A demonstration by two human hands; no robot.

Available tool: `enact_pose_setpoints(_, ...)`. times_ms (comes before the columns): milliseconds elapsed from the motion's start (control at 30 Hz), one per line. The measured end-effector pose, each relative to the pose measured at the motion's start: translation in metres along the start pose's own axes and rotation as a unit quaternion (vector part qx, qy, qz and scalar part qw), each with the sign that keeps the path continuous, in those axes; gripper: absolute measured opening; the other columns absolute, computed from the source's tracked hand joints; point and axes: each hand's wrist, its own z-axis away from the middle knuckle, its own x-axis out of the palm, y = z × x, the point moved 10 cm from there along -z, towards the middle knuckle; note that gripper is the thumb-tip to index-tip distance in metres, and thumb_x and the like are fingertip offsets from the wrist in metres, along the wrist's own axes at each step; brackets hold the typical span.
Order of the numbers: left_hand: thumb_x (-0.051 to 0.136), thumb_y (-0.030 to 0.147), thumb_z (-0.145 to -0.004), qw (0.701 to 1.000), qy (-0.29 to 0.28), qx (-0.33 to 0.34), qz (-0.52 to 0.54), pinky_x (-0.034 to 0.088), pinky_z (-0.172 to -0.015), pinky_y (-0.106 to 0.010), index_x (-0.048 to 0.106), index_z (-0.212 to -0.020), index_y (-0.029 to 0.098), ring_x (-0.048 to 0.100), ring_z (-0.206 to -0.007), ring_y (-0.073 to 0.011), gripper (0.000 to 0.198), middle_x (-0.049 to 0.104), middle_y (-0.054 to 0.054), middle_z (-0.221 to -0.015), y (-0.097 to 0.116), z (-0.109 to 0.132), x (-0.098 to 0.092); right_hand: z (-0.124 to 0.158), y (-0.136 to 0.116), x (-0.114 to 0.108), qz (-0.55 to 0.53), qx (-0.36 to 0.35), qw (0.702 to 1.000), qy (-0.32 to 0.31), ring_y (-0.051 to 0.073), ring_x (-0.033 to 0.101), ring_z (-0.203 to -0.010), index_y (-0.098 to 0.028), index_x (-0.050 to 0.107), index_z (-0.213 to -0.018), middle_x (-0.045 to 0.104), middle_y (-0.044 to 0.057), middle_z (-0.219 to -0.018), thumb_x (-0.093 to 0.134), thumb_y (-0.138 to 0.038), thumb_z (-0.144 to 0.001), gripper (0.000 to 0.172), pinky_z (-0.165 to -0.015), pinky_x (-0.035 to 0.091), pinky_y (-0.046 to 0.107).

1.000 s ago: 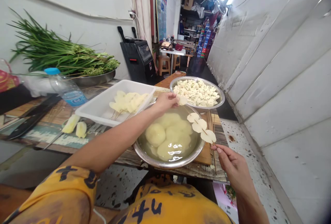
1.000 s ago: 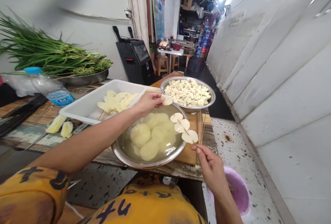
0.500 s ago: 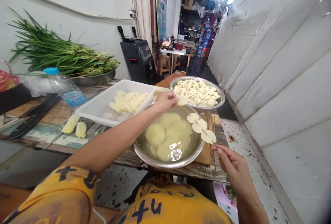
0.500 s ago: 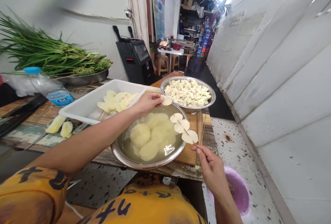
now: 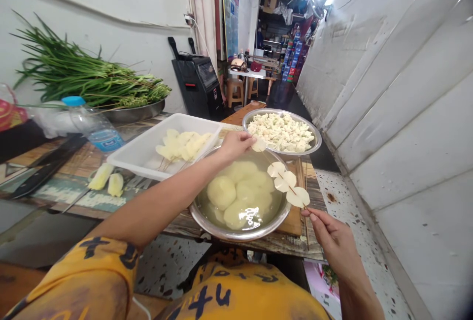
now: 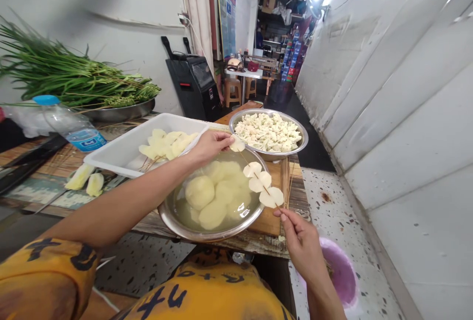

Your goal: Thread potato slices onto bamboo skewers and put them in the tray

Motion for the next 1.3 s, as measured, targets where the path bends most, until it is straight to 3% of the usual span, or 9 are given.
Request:
enact_pose_setpoints(167,0.057,0.035,-0.074,0.992,-0.021,0.096,-0.083,0.037,-0.056,-0.021,0.07,-0.074,0.014,0.052,-0.058,-0.0115,0.024,0.062,0.0,-0.061,0.019,0.002,0.006,0.001,-0.015,-0.002,0.036,-0.036,0.998,0.029,0.021,0.063,-0.064,-0.016,0.07,-0.095,0.072,0.007,-0.079,0.045,-0.037,-0.088,0.033,-0.051,0.045,0.025)
enact_pose_setpoints(333,0.057,0.032,-0.074,0.986,-0.049,0.105,-0.121,0.037,-0.056,-0.021,0.071,-0.073,0.015,0.054,-0.059,-0.0121,0.022,0.064,-0.001,-0.062,0.024,0.005,0.012,0.001,-0.015,-0.002,0.034,-0.025,0.998,0.039,0.02,0.063,-0.062,-0.015,0.07,-0.094,0.072,0.008,-0.081,0.045,-0.037,-0.087,0.033,-0.051,0.045,0.025)
enact_pose_setpoints(533,0.059,0.035,-0.073,0.991,-0.053,0.07,-0.098,0.038,-0.055,-0.021,0.071,-0.078,0.015,0.055,-0.058,-0.0123,0.024,0.064,-0.001,-0.062,0.014,0.0,0.012,0.0,0.001,0.007,-0.088,0.035,0.995,0.016,0.013,0.046,-0.048,-0.015,0.069,-0.091,0.057,0.001,-0.058,0.053,-0.041,-0.084,0.031,-0.046,0.036,0.023)
enact_pose_setpoints(667,0.058,0.036,-0.073,0.991,-0.083,0.072,-0.079,0.04,-0.055,-0.022,0.071,-0.077,0.015,0.056,-0.057,-0.0122,0.025,0.065,-0.001,-0.061,0.016,0.003,0.017,0.002,0.018,0.041,-0.319,0.138,0.933,-0.094,0.006,0.018,-0.038,-0.016,0.063,-0.087,0.022,-0.011,-0.045,0.058,-0.046,-0.081,0.032,-0.036,0.017,0.019)
enact_pose_setpoints(733,0.06,0.036,-0.072,0.989,-0.068,0.093,-0.094,0.04,-0.057,-0.022,0.071,-0.074,0.016,0.057,-0.059,-0.0127,0.023,0.066,-0.001,-0.064,0.024,0.005,0.016,0.003,0.019,0.05,-0.367,0.156,0.91,-0.114,0.006,0.013,-0.039,-0.016,0.062,-0.085,0.017,-0.012,-0.047,0.059,-0.047,-0.08,0.032,-0.036,0.014,0.019)
enact_pose_setpoints(933,0.066,0.033,-0.068,0.989,0.025,0.096,-0.111,0.042,-0.061,-0.024,0.071,-0.07,0.017,0.06,-0.066,-0.0145,0.017,0.068,-0.002,-0.069,0.027,0.006,0.003,0.0,0.012,0.019,-0.145,0.059,0.988,0.01,0.01,0.03,-0.045,-0.016,0.066,-0.097,0.036,-0.006,-0.05,0.052,-0.042,-0.087,0.031,-0.043,0.024,0.022)
enact_pose_setpoints(1067,0.069,0.028,-0.065,0.999,0.004,-0.017,0.036,0.047,-0.059,-0.025,0.067,-0.069,0.014,0.058,-0.059,-0.0125,0.015,0.066,-0.002,-0.066,0.0,0.003,0.008,0.002,0.005,0.013,-0.078,0.008,0.997,0.019,0.011,0.037,-0.047,-0.017,0.068,-0.097,0.051,-0.002,-0.057,0.05,-0.039,-0.089,0.03,-0.045,0.03,0.023)
enact_pose_setpoints(1200,0.072,0.018,-0.064,0.981,0.006,-0.106,0.163,0.051,-0.06,-0.025,0.062,-0.065,0.012,0.055,-0.052,-0.0079,0.012,0.06,0.001,-0.06,-0.012,0.006,0.014,0.002,0.001,0.014,-0.056,-0.016,0.998,0.013,0.011,0.042,-0.042,-0.017,0.067,-0.1,0.056,-0.002,-0.056,0.047,-0.036,-0.091,0.029,-0.042,0.033,0.023)
enact_pose_setpoints(1300,0.073,0.016,-0.063,0.971,0.003,-0.129,0.203,0.052,-0.059,-0.025,0.06,-0.063,0.012,0.055,-0.052,-0.0069,0.014,0.058,0.001,-0.059,-0.013,0.008,0.017,0.003,-0.014,0.01,0.009,-0.089,0.995,0.045,0.016,0.06,-0.054,-0.017,0.068,-0.1,0.07,0.004,-0.07,0.046,-0.03,-0.091,0.027,-0.05,0.046,0.025)
